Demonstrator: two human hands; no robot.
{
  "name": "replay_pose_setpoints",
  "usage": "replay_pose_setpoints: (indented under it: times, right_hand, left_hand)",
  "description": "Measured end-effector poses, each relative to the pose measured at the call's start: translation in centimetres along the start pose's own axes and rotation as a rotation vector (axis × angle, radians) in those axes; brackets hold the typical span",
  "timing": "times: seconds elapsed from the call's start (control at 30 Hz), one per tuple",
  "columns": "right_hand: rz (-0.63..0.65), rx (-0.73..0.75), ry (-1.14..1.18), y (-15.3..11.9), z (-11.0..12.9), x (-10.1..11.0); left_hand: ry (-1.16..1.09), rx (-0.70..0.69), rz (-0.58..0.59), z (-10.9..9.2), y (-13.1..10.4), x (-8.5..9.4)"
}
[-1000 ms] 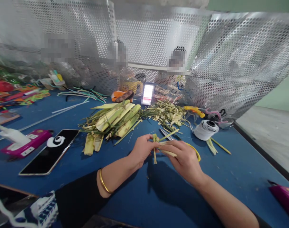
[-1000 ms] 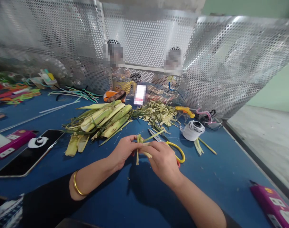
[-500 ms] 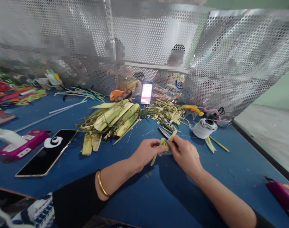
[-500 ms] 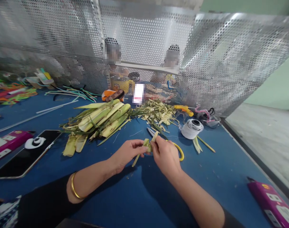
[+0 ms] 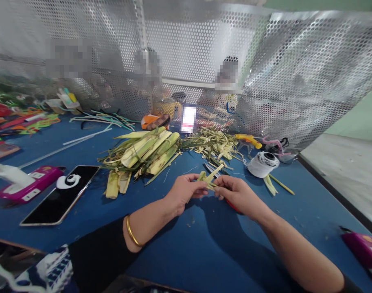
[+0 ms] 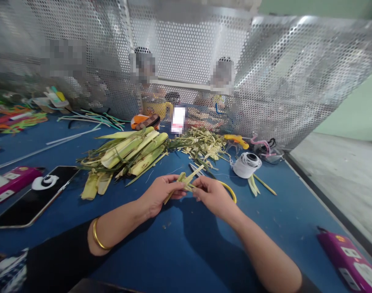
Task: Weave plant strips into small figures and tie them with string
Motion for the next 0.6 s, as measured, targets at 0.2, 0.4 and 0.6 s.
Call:
replay_pose_setpoints:
  times: [0.2,0.4,0.6]
  right_hand:
    - [-0.029,-0.038,-0.218,0.0,-0.3,-0.4]
    - [-0.182,0.042,-0.321,-0.9,0.9,0.3]
    - [-0.198,0.227,0.060,-0.9,1.9,0.3]
  left_hand:
    - [-0.002,-0.005,0.032,0.3,0.1,-0.1]
    - [0.003,-0.063,-0.016,0.0,0.2,0.1]
    - [0.117,-0.061,-0.041,-0.6,-0.2,-0.1]
Point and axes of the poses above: each hand's wrist, its own y-axis towards the middle knuckle, its own x-axis out of the back of the hand, z = x × y, the point moved 1 cm from there along y, towards the middle knuckle, and after that the axes turned 15 degrees about z, right-handed, at the moved point
